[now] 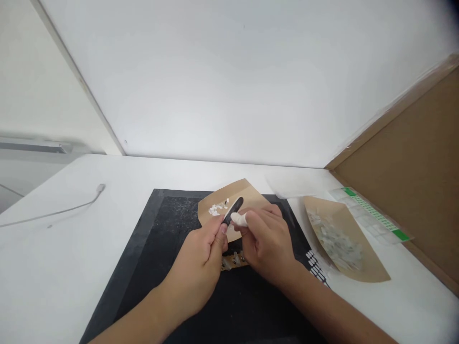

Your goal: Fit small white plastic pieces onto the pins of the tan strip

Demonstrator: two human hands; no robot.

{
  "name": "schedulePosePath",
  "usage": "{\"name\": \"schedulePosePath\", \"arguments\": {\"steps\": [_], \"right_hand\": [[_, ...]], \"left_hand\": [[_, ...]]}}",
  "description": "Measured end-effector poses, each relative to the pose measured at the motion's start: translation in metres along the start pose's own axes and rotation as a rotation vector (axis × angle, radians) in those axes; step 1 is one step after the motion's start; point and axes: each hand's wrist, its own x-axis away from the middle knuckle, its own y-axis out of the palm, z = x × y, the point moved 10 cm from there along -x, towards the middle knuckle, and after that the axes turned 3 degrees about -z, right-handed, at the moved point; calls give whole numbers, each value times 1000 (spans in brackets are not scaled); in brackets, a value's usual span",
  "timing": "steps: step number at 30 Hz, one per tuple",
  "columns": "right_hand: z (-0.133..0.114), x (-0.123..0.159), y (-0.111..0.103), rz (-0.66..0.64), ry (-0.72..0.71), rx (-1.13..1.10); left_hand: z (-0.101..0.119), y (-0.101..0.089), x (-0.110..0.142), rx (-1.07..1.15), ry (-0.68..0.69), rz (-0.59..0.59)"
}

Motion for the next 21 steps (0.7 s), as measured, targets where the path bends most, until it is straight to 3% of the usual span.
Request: {"name": "schedulePosePath", "arguments": {"steps": [4,8,19,21], "right_hand": [[3,-2,-9,63,42,87],[1,-1,2,-15,14,58],[14,-3,-1,50,84,69],[13,-4,3,6,68,40]], "left_hand": [[-2,0,2,27,-27,4],[-5,-3,2,37,-60,27],[-8,-5,1,54,-74,24],[-9,-6,1,62,-82,28]]}}
